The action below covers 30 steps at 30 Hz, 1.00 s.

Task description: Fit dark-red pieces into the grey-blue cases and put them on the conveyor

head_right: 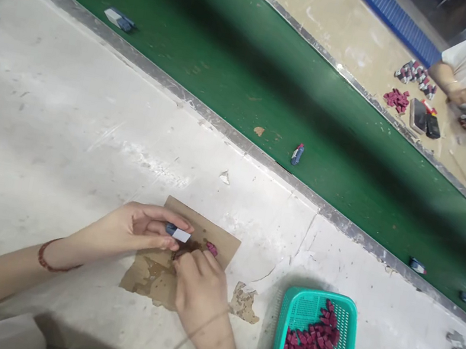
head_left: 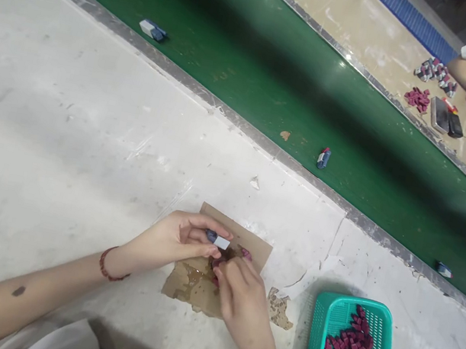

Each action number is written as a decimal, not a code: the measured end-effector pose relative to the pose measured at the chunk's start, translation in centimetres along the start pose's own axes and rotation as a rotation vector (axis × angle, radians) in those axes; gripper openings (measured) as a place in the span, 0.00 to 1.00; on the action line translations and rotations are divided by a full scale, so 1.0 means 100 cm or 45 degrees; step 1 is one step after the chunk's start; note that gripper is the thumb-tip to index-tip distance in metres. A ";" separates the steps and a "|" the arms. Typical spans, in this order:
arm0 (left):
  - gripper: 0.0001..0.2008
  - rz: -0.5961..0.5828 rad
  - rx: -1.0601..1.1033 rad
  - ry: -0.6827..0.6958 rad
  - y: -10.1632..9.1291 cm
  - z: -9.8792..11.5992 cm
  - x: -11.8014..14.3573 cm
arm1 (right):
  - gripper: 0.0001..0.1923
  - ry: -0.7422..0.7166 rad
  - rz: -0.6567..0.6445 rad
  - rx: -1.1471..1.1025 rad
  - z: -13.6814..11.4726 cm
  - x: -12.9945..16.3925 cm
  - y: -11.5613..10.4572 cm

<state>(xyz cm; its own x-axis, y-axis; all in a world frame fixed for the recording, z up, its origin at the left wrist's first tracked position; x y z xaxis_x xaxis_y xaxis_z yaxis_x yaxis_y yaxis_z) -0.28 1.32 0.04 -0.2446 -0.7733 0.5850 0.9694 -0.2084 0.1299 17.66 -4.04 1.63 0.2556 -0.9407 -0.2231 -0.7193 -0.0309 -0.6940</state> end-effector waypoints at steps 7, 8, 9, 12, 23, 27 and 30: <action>0.20 0.229 -0.161 0.232 -0.002 0.008 0.000 | 0.05 0.465 0.371 -0.537 0.016 0.008 -0.013; 0.20 0.233 -0.209 0.273 -0.004 0.009 -0.001 | 0.05 0.496 0.398 -0.564 0.018 0.009 -0.013; 0.19 0.229 -0.274 0.317 -0.006 0.010 -0.002 | 0.06 0.520 0.410 -0.582 0.019 0.010 -0.011; 0.16 0.195 -0.528 0.473 -0.014 0.017 -0.003 | 0.05 0.550 0.407 -0.597 0.021 0.010 -0.008; 0.18 -0.005 -1.173 0.852 -0.028 0.021 -0.005 | 0.05 0.707 0.433 -0.776 0.027 0.008 -0.004; 0.15 0.033 -1.144 0.891 -0.031 0.018 -0.005 | 0.08 0.738 0.471 -0.820 0.027 0.009 -0.002; 0.12 0.099 -0.978 0.833 -0.027 0.019 -0.003 | 0.08 0.696 0.536 -0.829 0.025 0.009 -0.002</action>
<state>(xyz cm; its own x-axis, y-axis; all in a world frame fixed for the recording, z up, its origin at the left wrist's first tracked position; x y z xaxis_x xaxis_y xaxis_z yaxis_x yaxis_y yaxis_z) -2.82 3.23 1.00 -0.3689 -0.9294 -0.0136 0.7631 -0.2945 -0.5752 19.60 -4.08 -0.17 -0.3259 -0.9403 0.0983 -0.9446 0.3196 -0.0748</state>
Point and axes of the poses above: each hand's wrist, its own x-axis away from the middle knuckle, its own y-axis out of the palm, z = x × y, the point moved 1 cm from there along -x, towards the middle knuckle, and after that the axes turned 13 degrees about z, right-handed, at the moved point
